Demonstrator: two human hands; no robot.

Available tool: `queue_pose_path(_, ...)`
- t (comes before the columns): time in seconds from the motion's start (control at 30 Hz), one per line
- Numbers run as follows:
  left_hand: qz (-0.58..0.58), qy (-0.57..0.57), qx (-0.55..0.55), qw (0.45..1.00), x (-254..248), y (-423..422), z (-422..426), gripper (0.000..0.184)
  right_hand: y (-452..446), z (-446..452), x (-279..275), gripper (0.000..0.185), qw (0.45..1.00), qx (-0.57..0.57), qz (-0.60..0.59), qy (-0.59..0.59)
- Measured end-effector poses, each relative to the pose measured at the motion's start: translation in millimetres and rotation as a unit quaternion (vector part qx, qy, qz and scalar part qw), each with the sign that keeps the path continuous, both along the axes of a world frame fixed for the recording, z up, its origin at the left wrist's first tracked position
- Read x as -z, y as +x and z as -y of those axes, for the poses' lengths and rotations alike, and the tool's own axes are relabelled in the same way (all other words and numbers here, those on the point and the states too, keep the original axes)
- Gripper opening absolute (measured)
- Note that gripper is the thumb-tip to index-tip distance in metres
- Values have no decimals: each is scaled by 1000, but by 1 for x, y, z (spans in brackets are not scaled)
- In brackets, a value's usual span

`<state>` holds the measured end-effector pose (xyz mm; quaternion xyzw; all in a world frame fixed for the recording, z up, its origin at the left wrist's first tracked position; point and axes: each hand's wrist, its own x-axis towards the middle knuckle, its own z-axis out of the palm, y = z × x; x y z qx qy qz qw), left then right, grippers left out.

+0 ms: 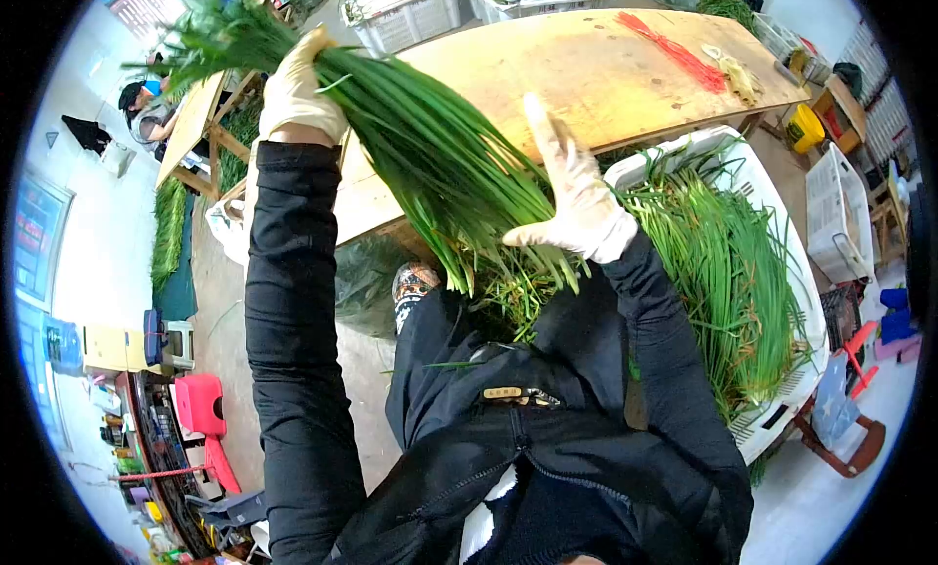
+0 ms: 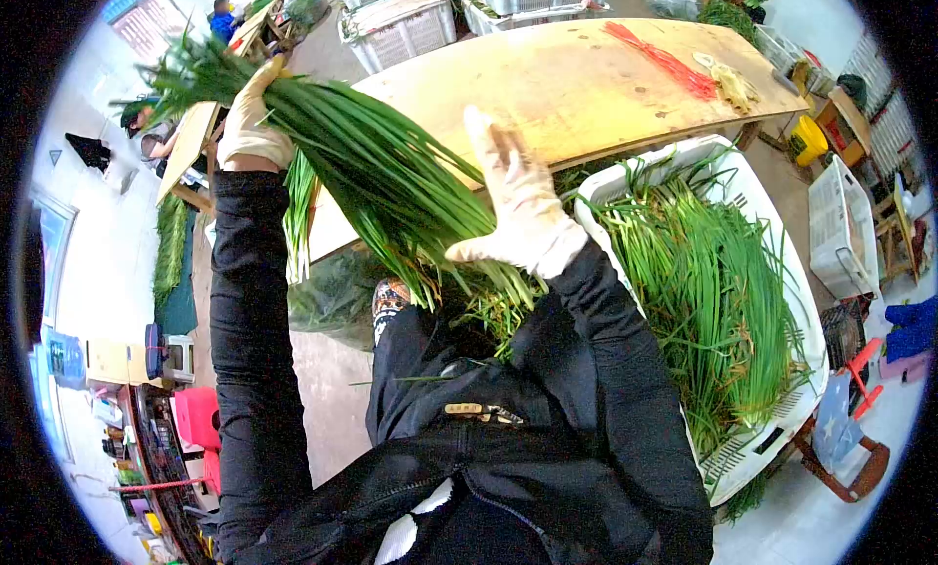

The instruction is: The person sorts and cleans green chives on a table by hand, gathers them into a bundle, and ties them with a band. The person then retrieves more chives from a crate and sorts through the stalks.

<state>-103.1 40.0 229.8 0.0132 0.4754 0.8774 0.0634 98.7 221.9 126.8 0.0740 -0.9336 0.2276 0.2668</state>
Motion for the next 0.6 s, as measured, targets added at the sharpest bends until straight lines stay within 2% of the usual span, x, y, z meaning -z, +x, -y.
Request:
queue_pose_path(0.03, -47, 14, 58, 997, -3, 11, -7, 10, -6, 2, 3, 113, 1000, -2, 1, 0)
queue_pose_path(0.1, -43, 22, 87, 995, -3, 18, -24, 9, -16, 2, 16, 106, 971, -143, 14, -190)
queue_pose_path(0.13, -80, -6, 108, 991, -5, 24, -26, 11, -15, 1, 21, 97, 966, -136, 36, -218)
queue_pose_path(0.17, -102, 14, 168, 980, -1, 15, -26, 17, -11, -2, 11, 84, 927, -128, 155, -315)
queue_pose_path(0.23, -111, -42, 207, 971, -6, 25, -29, 22, -8, -21, 15, 66, 912, -163, 203, -317)
queue_pose_path(0.27, -107, -44, 206, 972, -5, 26, -28, 22, -5, -27, 14, 62, 893, -171, 229, -347)
queue_pose_path(0.33, -120, -56, 301, 944, -1, 27, -26, 25, -1, -47, 22, 58, 853, -190, 278, -398)
queue_pose_path(0.37, -116, -58, 305, 944, 2, 26, -26, 25, -4, -55, 22, 61, 912, -162, 234, -296)
queue_pose_path(0.43, -110, -35, 381, 917, 7, 23, -27, 24, -8, -60, 27, 65, 949, -21, 201, -243)
queue_pose_path(0.47, -104, -34, 368, 923, 10, 23, -29, 21, -8, -55, 30, 65, 975, 91, 113, -167)
queue_pose_path(0.5, -103, -36, 370, 922, 14, 18, -32, 21, -5, -51, 30, 65, 975, 92, 113, -170)
queue_pose_path(0.57, -72, -75, 228, 968, 21, 5, -36, 17, 7, -35, 19, 62, 977, 192, -57, -80)
queue_pose_path(0.6, -62, -67, 238, 967, 21, 0, -33, 15, 17, -23, 12, 53, 975, 141, -126, -115)
